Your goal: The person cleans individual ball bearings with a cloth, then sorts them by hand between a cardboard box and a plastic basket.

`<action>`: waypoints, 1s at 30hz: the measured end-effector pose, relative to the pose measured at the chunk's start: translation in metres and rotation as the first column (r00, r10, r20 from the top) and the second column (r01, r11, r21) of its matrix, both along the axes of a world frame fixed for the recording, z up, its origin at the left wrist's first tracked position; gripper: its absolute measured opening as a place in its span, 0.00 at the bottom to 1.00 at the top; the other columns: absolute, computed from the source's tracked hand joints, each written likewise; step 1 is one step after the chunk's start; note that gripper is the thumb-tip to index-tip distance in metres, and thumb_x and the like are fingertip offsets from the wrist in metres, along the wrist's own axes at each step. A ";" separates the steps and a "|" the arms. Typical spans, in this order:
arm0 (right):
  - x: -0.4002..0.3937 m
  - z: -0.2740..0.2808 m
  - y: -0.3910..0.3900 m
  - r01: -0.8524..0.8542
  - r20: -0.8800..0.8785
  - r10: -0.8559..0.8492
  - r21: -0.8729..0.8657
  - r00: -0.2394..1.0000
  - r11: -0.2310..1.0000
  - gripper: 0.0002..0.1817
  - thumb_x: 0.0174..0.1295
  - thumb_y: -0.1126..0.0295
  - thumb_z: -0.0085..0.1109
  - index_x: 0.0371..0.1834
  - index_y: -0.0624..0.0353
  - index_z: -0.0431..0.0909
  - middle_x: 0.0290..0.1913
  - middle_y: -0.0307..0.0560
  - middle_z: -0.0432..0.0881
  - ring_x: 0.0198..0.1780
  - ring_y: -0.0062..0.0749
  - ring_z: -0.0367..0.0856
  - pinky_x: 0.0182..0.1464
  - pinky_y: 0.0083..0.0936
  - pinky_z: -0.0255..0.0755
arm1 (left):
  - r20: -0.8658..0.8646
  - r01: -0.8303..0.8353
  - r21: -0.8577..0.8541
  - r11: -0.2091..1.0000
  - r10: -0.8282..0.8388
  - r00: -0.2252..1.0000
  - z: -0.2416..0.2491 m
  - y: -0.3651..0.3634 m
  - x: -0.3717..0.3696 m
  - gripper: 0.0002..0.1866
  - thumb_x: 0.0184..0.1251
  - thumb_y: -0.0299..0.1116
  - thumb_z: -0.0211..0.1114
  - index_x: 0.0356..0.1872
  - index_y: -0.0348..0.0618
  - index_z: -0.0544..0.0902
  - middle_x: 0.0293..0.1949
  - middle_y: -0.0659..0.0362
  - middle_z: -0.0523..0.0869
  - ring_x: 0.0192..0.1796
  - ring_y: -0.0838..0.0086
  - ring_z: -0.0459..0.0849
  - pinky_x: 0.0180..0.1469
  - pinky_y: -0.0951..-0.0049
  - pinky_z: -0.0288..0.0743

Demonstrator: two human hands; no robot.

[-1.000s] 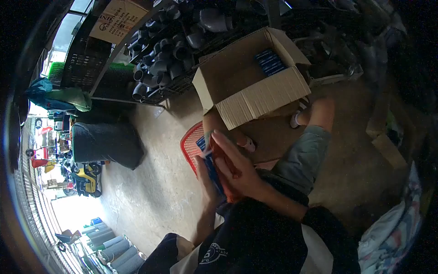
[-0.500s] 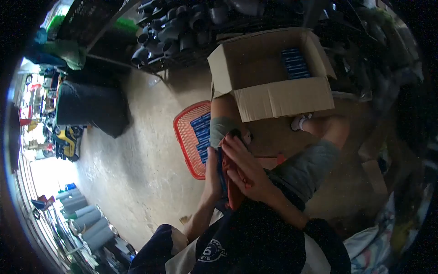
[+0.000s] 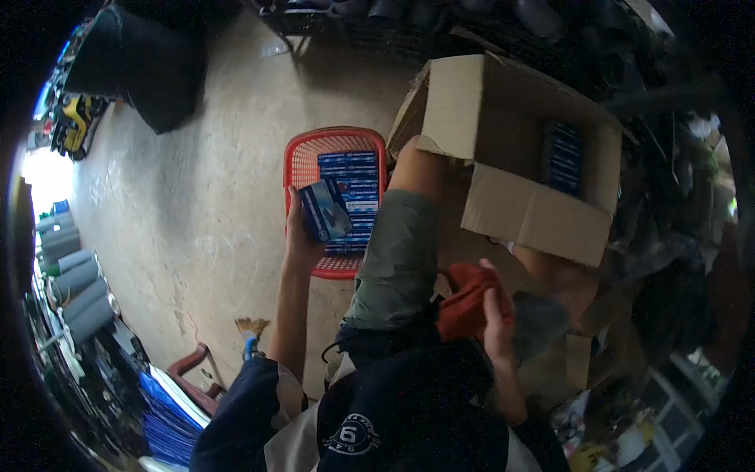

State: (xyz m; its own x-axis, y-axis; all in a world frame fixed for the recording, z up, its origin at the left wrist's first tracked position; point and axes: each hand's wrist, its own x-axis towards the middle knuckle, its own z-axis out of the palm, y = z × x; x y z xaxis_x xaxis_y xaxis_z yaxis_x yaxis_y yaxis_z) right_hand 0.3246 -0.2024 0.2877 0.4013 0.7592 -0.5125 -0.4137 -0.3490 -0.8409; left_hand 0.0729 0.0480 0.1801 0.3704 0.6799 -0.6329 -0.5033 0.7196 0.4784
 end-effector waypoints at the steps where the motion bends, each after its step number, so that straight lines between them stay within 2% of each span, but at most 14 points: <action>1: 0.012 -0.012 -0.009 0.072 -0.016 -0.073 -0.048 0.997 0.996 0.27 0.81 0.59 0.46 0.77 0.58 0.64 0.73 0.48 0.70 0.70 0.36 0.71 0.70 0.34 0.66 | -0.031 -0.007 -0.011 1.000 0.006 0.999 -0.013 0.008 -0.008 0.39 0.76 0.69 0.46 0.61 0.39 0.79 0.48 0.55 0.88 0.44 0.72 0.87 0.49 0.69 0.84; 4: 0.034 -0.043 -0.029 0.260 -0.004 -0.264 -0.152 0.965 0.954 0.29 0.79 0.55 0.50 0.77 0.58 0.63 0.70 0.46 0.72 0.68 0.33 0.74 0.67 0.34 0.71 | -0.007 0.019 -0.050 0.999 -0.019 1.000 -0.048 0.020 -0.022 0.31 0.75 0.61 0.57 0.57 0.40 0.79 0.48 0.56 0.87 0.45 0.70 0.87 0.49 0.67 0.83; 5: 0.039 -0.050 -0.036 0.319 0.010 -0.322 -0.183 0.947 0.930 0.30 0.78 0.53 0.52 0.76 0.58 0.63 0.68 0.45 0.74 0.66 0.31 0.75 0.65 0.33 0.73 | -0.213 0.089 0.053 0.995 -0.076 0.974 -0.060 0.023 -0.020 0.28 0.73 0.57 0.61 0.56 0.39 0.79 0.48 0.57 0.87 0.45 0.70 0.87 0.49 0.67 0.83; 7: 0.047 -0.063 -0.050 0.344 -0.015 -0.361 -0.270 0.933 0.900 0.30 0.78 0.53 0.52 0.76 0.57 0.62 0.69 0.44 0.73 0.67 0.32 0.75 0.66 0.34 0.72 | -0.598 0.286 0.199 0.937 -0.115 0.793 -0.072 0.028 -0.013 0.24 0.70 0.49 0.69 0.54 0.39 0.79 0.47 0.58 0.87 0.46 0.70 0.87 0.48 0.67 0.82; 8: 0.049 -0.072 -0.055 0.380 -0.012 -0.403 -0.309 0.915 0.872 0.30 0.77 0.52 0.53 0.75 0.57 0.63 0.70 0.44 0.73 0.67 0.32 0.75 0.66 0.34 0.72 | -0.793 0.388 0.183 0.903 -0.098 0.602 -0.072 0.031 -0.008 0.23 0.63 0.40 0.75 0.53 0.38 0.79 0.47 0.54 0.88 0.47 0.64 0.88 0.48 0.66 0.81; 11: 0.048 -0.097 -0.065 0.399 0.006 -0.427 -0.364 0.904 0.841 0.30 0.77 0.52 0.53 0.75 0.57 0.65 0.70 0.45 0.72 0.68 0.35 0.74 0.67 0.35 0.72 | -0.942 0.734 0.192 0.652 -0.087 0.323 -0.104 0.040 -0.005 0.25 0.63 0.43 0.74 0.54 0.38 0.79 0.50 0.47 0.87 0.47 0.55 0.88 0.47 0.63 0.81; 12: 0.048 -0.104 -0.068 0.392 0.011 -0.419 -0.375 0.908 0.840 0.30 0.77 0.52 0.54 0.75 0.58 0.65 0.71 0.46 0.71 0.69 0.36 0.73 0.67 0.36 0.72 | -0.961 0.805 0.167 0.570 -0.087 0.261 -0.117 0.043 -0.005 0.27 0.61 0.43 0.75 0.58 0.41 0.79 0.55 0.45 0.84 0.52 0.51 0.86 0.49 0.59 0.80; 15: 0.039 -0.117 -0.069 0.397 0.028 -0.425 -0.416 0.905 0.818 0.31 0.76 0.54 0.55 0.76 0.59 0.64 0.70 0.49 0.72 0.68 0.39 0.74 0.68 0.37 0.71 | -0.998 0.884 0.069 0.463 0.017 0.068 -0.149 0.042 0.000 0.28 0.61 0.41 0.76 0.61 0.45 0.79 0.57 0.51 0.85 0.58 0.54 0.83 0.53 0.56 0.78; 16: 0.036 -0.120 -0.070 0.397 0.043 -0.423 -0.443 0.905 0.804 0.31 0.76 0.54 0.55 0.76 0.59 0.64 0.71 0.49 0.72 0.68 0.40 0.74 0.68 0.37 0.71 | -0.991 0.901 0.120 0.416 0.001 0.132 -0.165 0.046 -0.001 0.30 0.58 0.39 0.77 0.63 0.50 0.79 0.56 0.54 0.85 0.60 0.54 0.81 0.56 0.52 0.77; 19: 0.036 -0.126 -0.072 0.381 0.057 -0.407 -0.486 0.912 0.786 0.31 0.76 0.55 0.54 0.77 0.59 0.64 0.71 0.50 0.71 0.69 0.41 0.73 0.69 0.38 0.70 | -0.984 0.945 0.170 0.278 0.100 0.148 -0.199 0.052 0.001 0.29 0.56 0.31 0.75 0.61 0.41 0.79 0.54 0.48 0.86 0.58 0.51 0.82 0.56 0.53 0.75; 20: 0.038 -0.128 -0.073 0.364 0.038 -0.395 -0.475 0.918 0.801 0.31 0.77 0.55 0.54 0.76 0.59 0.64 0.71 0.50 0.71 0.70 0.41 0.72 0.69 0.38 0.70 | -0.985 0.944 0.169 0.283 0.088 0.150 -0.226 0.054 -0.002 0.31 0.54 0.36 0.76 0.63 0.54 0.79 0.58 0.57 0.84 0.59 0.51 0.80 0.56 0.42 0.76; 23: 0.041 -0.126 -0.067 0.317 -0.004 -0.360 -0.468 0.933 0.825 0.31 0.78 0.54 0.50 0.78 0.60 0.62 0.74 0.50 0.68 0.72 0.41 0.69 0.72 0.37 0.66 | -0.996 0.968 -0.036 0.249 0.067 -0.054 -0.238 0.056 0.008 0.30 0.53 0.29 0.73 0.62 0.56 0.80 0.58 0.57 0.84 0.61 0.52 0.79 0.57 0.45 0.77; 26: 0.043 -0.121 -0.060 0.265 -0.037 -0.317 -0.462 0.948 0.846 0.31 0.79 0.54 0.48 0.78 0.61 0.61 0.75 0.49 0.67 0.73 0.40 0.68 0.74 0.36 0.64 | -0.995 0.967 -0.090 0.239 0.014 -0.096 -0.249 0.055 0.017 0.31 0.53 0.26 0.69 0.62 0.57 0.80 0.58 0.57 0.83 0.62 0.54 0.78 0.57 0.46 0.77; 30: 0.043 -0.127 -0.063 0.225 -0.058 -0.278 -0.447 0.959 0.866 0.31 0.79 0.55 0.49 0.78 0.61 0.62 0.76 0.51 0.66 0.74 0.40 0.66 0.74 0.34 0.62 | -0.989 0.974 -0.146 0.171 -0.063 -0.137 -0.264 0.051 0.027 0.30 0.52 0.32 0.70 0.61 0.58 0.80 0.57 0.56 0.83 0.63 0.53 0.77 0.59 0.41 0.74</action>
State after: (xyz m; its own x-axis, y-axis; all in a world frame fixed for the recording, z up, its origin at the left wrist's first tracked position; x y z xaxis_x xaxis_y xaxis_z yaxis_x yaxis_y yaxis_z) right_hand 0.3672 -0.2652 0.1612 0.4659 0.3330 -0.8198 -0.6215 -0.5362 -0.5711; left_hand 0.1001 0.0992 -0.0834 0.4986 0.7152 -0.4897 0.8556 -0.3155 0.4105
